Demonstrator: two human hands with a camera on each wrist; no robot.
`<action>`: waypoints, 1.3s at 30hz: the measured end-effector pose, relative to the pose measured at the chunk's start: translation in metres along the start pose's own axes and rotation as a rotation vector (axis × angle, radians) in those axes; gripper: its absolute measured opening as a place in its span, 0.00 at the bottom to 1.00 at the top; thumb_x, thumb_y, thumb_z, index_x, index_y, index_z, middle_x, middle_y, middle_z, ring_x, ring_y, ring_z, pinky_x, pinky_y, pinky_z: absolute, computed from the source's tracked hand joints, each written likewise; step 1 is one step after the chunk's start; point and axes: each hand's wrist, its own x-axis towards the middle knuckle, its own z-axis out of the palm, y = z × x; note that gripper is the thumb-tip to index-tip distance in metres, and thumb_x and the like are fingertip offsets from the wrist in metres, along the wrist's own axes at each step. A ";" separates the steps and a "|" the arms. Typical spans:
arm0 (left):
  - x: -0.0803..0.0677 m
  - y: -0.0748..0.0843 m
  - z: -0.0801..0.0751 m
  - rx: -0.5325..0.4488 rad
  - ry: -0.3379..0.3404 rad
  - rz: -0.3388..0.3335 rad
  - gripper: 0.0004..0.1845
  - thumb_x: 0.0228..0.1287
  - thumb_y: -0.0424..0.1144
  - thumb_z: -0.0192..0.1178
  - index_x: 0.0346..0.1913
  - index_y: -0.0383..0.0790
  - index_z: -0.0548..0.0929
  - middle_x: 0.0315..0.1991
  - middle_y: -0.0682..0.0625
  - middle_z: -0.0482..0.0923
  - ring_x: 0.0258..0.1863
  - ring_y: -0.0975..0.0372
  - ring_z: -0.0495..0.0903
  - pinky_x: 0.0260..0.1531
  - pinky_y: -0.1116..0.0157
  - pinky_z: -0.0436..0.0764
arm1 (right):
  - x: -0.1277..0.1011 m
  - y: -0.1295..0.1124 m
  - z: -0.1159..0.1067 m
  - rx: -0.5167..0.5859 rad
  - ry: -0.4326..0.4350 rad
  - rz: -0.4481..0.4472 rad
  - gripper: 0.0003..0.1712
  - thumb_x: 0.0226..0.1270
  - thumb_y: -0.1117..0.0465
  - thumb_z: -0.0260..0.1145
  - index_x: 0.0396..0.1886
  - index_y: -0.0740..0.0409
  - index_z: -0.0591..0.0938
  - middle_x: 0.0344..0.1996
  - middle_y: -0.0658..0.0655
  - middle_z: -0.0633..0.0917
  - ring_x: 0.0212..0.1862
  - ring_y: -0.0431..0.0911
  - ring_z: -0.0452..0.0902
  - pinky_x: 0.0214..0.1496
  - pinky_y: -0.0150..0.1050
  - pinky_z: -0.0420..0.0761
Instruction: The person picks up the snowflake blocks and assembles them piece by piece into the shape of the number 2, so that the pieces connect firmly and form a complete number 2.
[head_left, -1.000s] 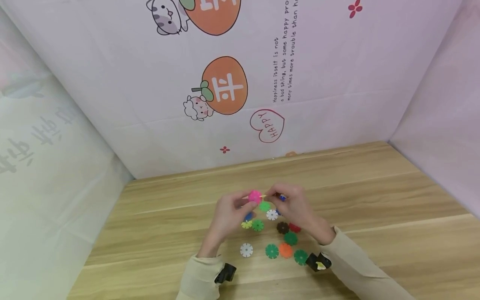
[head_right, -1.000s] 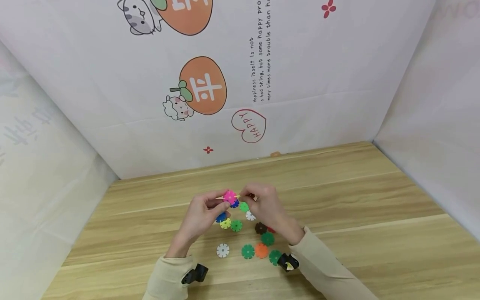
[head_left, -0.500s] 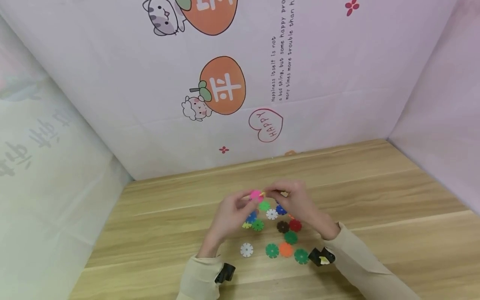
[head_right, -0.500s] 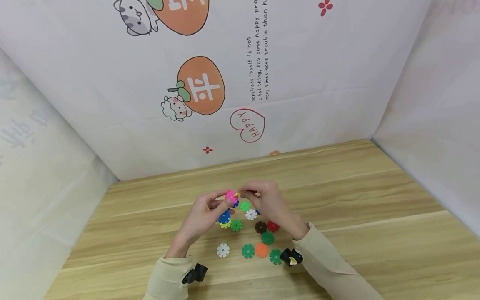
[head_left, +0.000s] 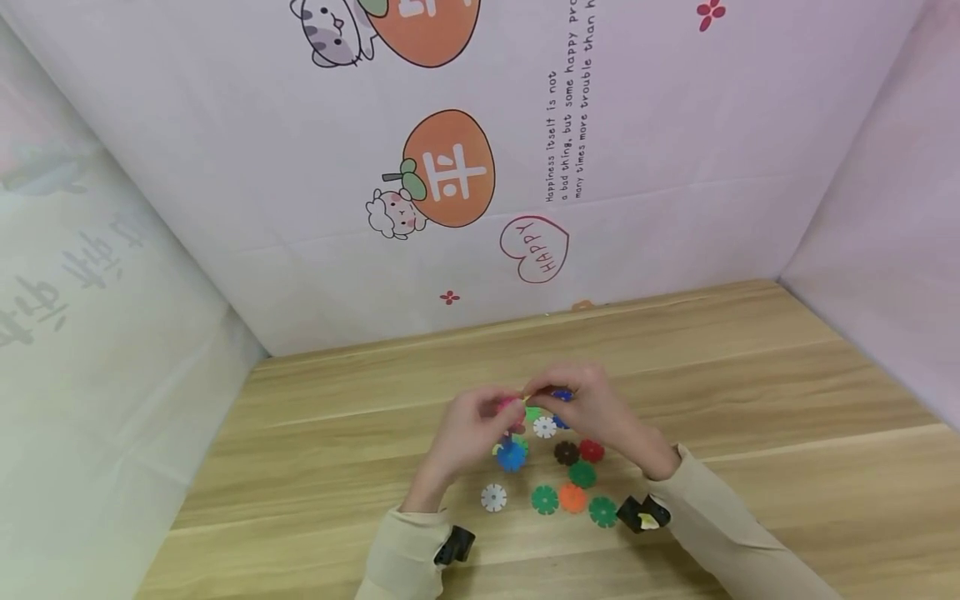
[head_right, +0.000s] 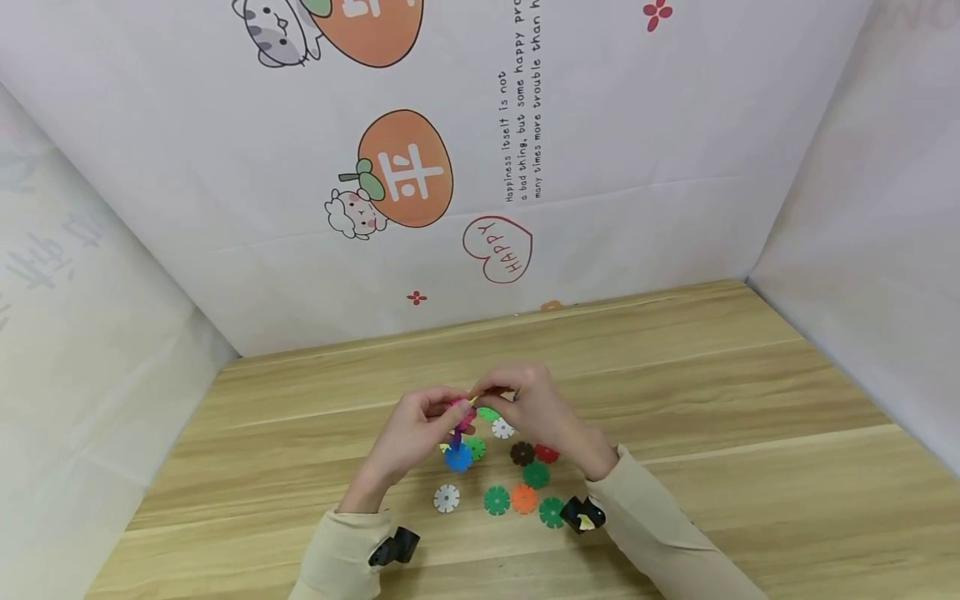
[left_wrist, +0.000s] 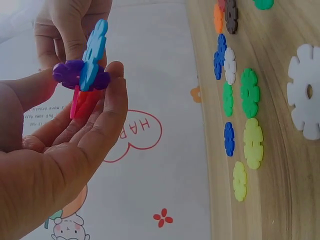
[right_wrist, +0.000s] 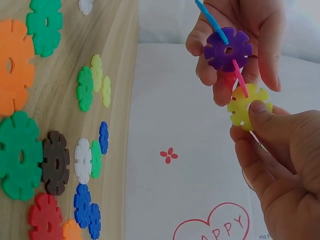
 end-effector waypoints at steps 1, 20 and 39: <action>0.000 0.000 0.000 -0.003 0.002 0.000 0.14 0.63 0.42 0.55 0.46 0.36 0.79 0.32 0.43 0.80 0.30 0.58 0.81 0.27 0.65 0.81 | 0.000 0.000 0.000 0.008 -0.001 -0.003 0.12 0.39 0.79 0.70 0.25 0.64 0.83 0.25 0.58 0.84 0.27 0.46 0.81 0.28 0.34 0.81; -0.006 0.019 -0.011 -0.055 0.026 -0.058 0.13 0.64 0.39 0.54 0.44 0.33 0.79 0.31 0.46 0.81 0.32 0.50 0.81 0.31 0.64 0.81 | -0.009 0.011 0.000 -0.114 -0.015 0.256 0.12 0.45 0.72 0.71 0.32 0.62 0.82 0.30 0.57 0.85 0.28 0.41 0.80 0.29 0.32 0.81; 0.001 0.000 -0.008 -0.108 0.039 -0.061 0.15 0.63 0.42 0.55 0.44 0.32 0.79 0.32 0.40 0.80 0.28 0.58 0.81 0.31 0.64 0.82 | -0.034 0.047 0.002 -0.236 -0.346 0.793 0.14 0.47 0.63 0.72 0.35 0.61 0.81 0.30 0.54 0.81 0.34 0.45 0.77 0.35 0.38 0.79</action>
